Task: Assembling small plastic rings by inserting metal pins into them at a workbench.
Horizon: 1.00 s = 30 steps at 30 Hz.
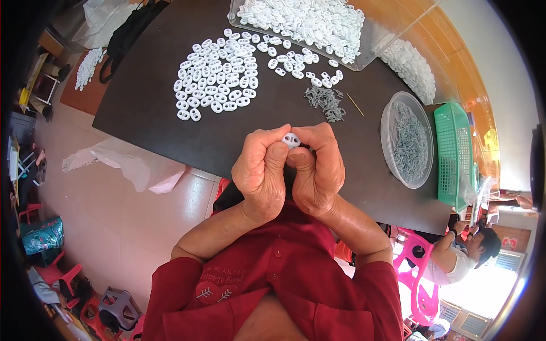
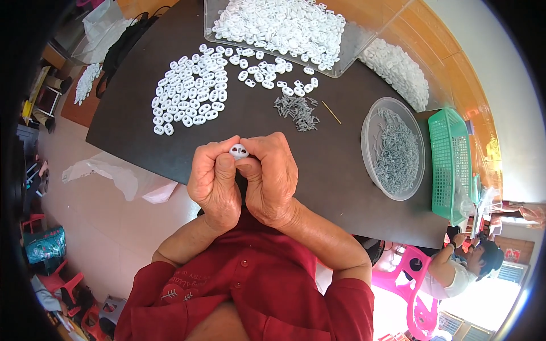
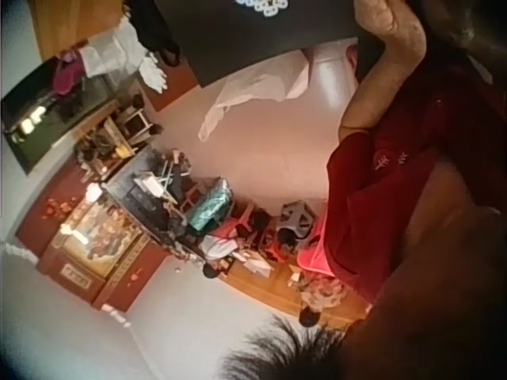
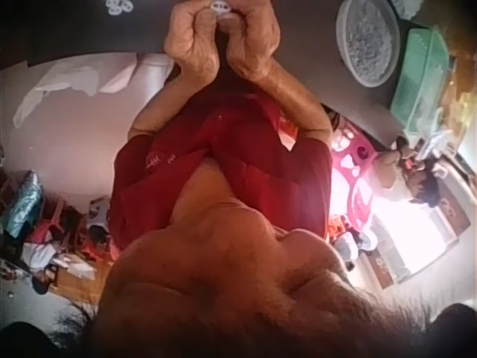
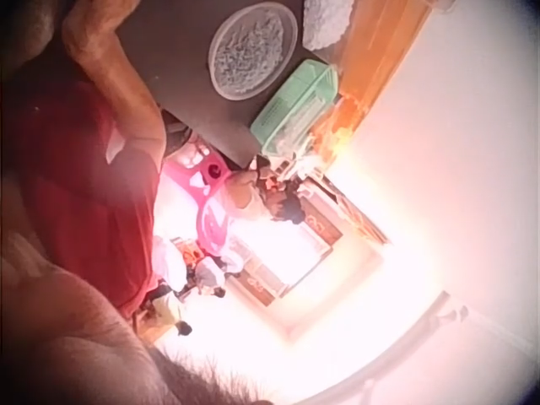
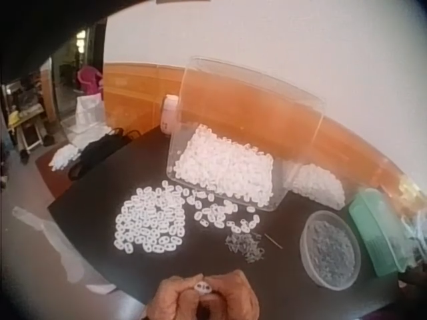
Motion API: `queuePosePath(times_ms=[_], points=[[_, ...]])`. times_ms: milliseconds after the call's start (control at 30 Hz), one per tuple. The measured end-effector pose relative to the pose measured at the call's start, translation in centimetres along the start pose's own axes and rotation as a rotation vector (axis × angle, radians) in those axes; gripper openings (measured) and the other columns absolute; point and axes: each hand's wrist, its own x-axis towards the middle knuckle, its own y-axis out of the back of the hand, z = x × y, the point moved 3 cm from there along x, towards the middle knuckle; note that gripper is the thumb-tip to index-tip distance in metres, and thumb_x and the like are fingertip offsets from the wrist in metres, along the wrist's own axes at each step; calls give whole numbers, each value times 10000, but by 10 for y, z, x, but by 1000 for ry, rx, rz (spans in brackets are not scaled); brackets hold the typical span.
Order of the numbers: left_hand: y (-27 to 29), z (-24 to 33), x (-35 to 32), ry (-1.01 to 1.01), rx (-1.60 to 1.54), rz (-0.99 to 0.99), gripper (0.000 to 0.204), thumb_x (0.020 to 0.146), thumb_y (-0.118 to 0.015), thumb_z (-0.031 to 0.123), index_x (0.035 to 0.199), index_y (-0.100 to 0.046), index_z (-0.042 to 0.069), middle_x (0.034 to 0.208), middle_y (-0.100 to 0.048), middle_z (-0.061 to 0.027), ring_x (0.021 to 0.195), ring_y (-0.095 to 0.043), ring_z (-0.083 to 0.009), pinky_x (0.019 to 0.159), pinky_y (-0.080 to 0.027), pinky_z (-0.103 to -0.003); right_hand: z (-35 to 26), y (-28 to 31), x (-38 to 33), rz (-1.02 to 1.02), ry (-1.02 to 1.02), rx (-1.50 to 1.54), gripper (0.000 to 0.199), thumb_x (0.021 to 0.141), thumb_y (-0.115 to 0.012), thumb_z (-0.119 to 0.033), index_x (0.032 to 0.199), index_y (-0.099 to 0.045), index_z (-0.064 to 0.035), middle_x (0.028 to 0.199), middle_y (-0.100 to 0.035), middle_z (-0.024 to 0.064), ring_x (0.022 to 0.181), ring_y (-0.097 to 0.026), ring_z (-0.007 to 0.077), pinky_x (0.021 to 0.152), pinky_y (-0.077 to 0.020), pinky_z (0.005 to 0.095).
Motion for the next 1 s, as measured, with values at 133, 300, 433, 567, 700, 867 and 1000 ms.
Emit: queuePosePath(times_ms=[133, 300, 433, 567, 700, 867, 1000], points=[[-2, -1, 1, -55, 31, 27, 139, 923, -507, 38, 1022, -580, -27, 772, -528, -10, 666, -466, -50, 579, -404, -185, 2, 0, -2, 43, 29, 11, 128, 861, -548, 2, 988, -543, 12, 833, -580, 93, 658, -499, 146, 555, -414, 249], [-4, 6, 7, -77, 44, 1, 146, 923, -491, 13, 1038, -570, -29, 800, -541, -26, 657, -486, -68, 571, -413, -197, 3, 0, 1, 48, 67, 16, 150, 857, -535, 23, 1007, -538, 12, 840, -579, 89, 641, -495, 145, 542, -412, 247], [1, 10, 5, -52, 144, -54, 205, 951, -450, 57, 1104, -555, -30, 865, -565, -24, 719, -493, -64, 657, -421, -188, 5, 9, -1, -25, -79, 39, 169, 833, -546, 63, 991, -555, 5, 863, -578, 79, 660, -510, 126, 566, -417, 225], [-4, 5, 11, 222, 107, -305, 283, 915, -487, 17, 1195, -526, -8, 869, -603, -81, 699, -561, -110, 634, -465, -224, 26, 29, -1, -68, -280, 39, 146, 794, -611, 65, 926, -590, 5, 833, -581, 49, 705, -531, 87, 625, -442, 209], [-2, 1, 38, 27, 426, -396, 211, 862, -566, 39, 1069, -597, 18, 814, -616, -88, 642, -588, -163, 578, -467, -261, 42, 71, 26, 46, -423, -48, 126, 796, -641, 26, 919, -616, 13, 833, -609, 26, 753, -545, 74, 674, -449, 201], [2, -23, 105, -534, 888, -476, 196, 638, -584, -40, 810, -601, 54, 686, -515, -82, 681, -540, -269, 579, -439, -381, 103, 150, 95, 250, -345, -268, 181, 806, -627, -62, 962, -632, 28, 814, -633, 32, 721, -566, 95, 667, -458, 227], [-9, -38, 122, -646, 957, -598, 183, 605, -571, -53, 760, -584, 44, 703, -485, -79, 701, -506, -259, 601, -427, -376, 154, 209, 133, 333, -314, -495, 189, 775, -641, -94, 930, -656, 14, 749, -635, 46, 688, -568, 102, 634, -453, 240]])
